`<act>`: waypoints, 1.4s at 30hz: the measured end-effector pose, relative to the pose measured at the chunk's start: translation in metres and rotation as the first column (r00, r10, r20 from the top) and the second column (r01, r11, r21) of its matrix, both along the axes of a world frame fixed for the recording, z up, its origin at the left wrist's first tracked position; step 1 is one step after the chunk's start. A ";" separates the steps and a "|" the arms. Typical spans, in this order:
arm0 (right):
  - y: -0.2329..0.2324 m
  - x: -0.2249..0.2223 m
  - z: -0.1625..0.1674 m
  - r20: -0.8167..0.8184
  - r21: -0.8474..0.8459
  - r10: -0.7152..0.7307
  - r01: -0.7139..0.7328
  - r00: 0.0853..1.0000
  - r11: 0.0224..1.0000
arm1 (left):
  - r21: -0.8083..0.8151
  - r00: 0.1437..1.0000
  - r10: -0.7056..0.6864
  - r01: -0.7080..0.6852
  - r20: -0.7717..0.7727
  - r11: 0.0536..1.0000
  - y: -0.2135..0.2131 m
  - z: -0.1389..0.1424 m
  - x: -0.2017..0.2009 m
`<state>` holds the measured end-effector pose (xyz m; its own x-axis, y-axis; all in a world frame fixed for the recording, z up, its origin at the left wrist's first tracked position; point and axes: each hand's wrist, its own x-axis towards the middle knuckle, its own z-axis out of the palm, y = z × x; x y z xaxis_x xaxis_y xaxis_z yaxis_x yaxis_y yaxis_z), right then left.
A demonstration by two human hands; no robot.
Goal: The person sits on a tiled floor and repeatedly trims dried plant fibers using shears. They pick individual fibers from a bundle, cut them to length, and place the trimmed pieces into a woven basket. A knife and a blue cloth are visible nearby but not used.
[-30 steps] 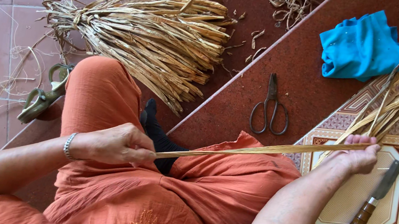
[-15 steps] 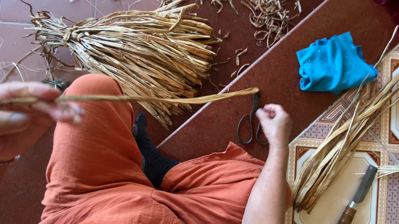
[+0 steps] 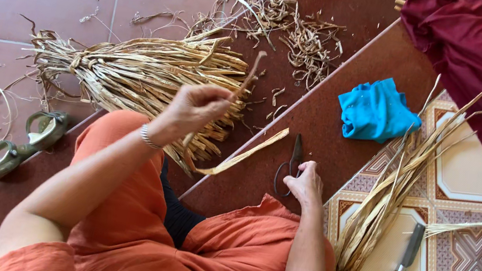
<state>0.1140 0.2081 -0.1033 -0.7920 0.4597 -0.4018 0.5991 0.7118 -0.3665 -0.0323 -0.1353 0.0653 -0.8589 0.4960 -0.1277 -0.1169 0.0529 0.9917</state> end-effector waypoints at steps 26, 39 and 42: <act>-0.104 0.014 0.082 -0.498 -0.751 -0.174 -0.322 0.850 0.576 | -0.340 0.967 -0.195 0.131 -0.161 0.931 0.035 -0.058 0.010; -0.020 0.017 0.011 -0.407 0.111 -0.092 0.149 0.909 0.983 | -0.348 0.906 0.012 -0.175 -0.424 0.921 0.026 -0.063 0.011; -0.025 0.014 0.011 -0.335 -0.098 -0.295 0.278 0.895 0.956 | -0.409 0.900 -0.025 -0.173 -0.436 0.896 0.029 -0.067 0.011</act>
<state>0.1278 0.1826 -0.0924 -0.7213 0.6749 -0.1558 0.6060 0.5059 -0.6139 -0.0211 -0.1067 -0.0018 -0.9096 0.4097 0.0690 0.2831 0.4897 0.8247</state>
